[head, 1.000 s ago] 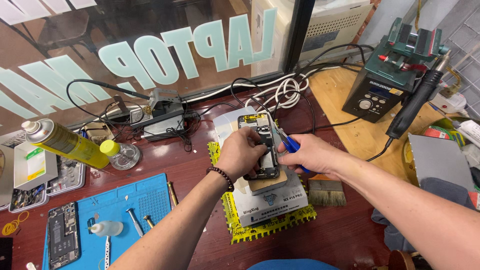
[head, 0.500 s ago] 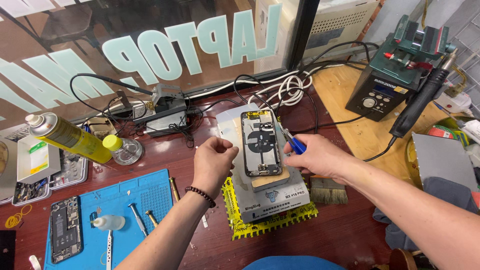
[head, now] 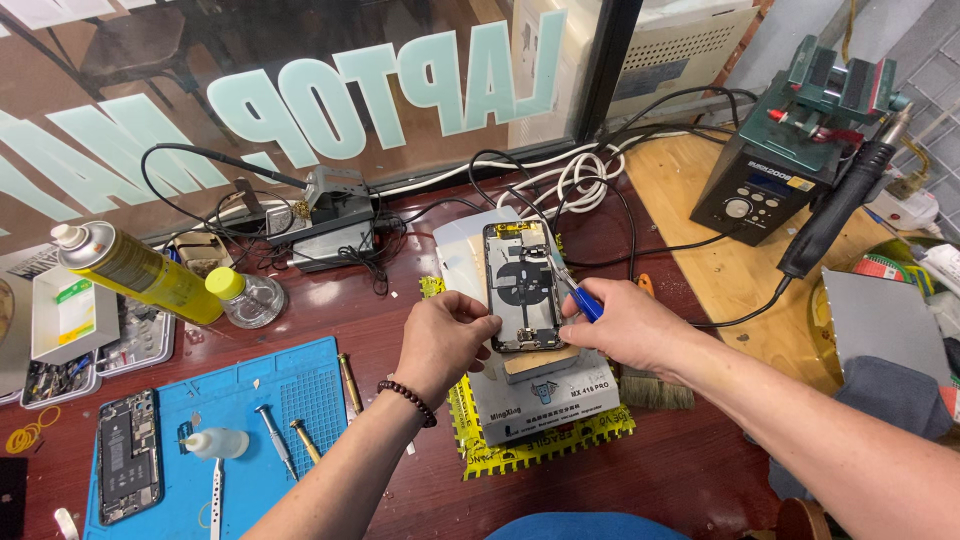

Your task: The person works on a disassembled phone frame held on a small stand, prying and adjusting internal components with a small tool, then brushes debris off the frame with a wide brush, uses pliers to grip and pull parts from the frame, and continues picking at the frame edges with a screwdriver-like tool.

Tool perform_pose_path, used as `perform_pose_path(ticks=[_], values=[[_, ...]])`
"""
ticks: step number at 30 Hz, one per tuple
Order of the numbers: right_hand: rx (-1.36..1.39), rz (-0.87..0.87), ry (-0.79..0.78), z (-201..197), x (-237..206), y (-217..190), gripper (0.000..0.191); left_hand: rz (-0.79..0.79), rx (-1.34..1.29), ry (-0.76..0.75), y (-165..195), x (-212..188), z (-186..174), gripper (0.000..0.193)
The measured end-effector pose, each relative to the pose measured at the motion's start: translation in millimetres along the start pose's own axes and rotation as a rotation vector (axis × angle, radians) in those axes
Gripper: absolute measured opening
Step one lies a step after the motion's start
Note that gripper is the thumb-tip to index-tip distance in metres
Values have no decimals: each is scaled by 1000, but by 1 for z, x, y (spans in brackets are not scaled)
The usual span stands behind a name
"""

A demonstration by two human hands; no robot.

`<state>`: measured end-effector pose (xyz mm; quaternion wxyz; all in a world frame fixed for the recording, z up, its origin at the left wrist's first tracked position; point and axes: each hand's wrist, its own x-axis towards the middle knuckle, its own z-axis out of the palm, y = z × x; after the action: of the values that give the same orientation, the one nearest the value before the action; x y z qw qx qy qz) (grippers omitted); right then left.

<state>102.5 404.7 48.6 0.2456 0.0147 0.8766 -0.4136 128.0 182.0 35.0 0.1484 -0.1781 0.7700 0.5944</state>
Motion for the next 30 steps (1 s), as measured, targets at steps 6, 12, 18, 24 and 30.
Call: perform_pose_path(ticks=[6, 12, 18, 24, 30], values=[[140, 56, -55, -3, 2, 2, 29, 0, 28, -6, 4, 1, 0, 19], [84, 31, -63, -12, -3, 3, 35, -11, 23, -12, 7, 2, 1, 18], [-440, -143, 209, -17, -27, -2, 44, -41, -150, -81, 12, 5, -1, 17], [-870, -290, 347, -21, -54, -4, 54, 80, -172, -63, 24, 2, -1, 19], [-1021, -524, 362, -21, -60, -14, 57, 98, -138, -15, 36, -4, 8, 21]])
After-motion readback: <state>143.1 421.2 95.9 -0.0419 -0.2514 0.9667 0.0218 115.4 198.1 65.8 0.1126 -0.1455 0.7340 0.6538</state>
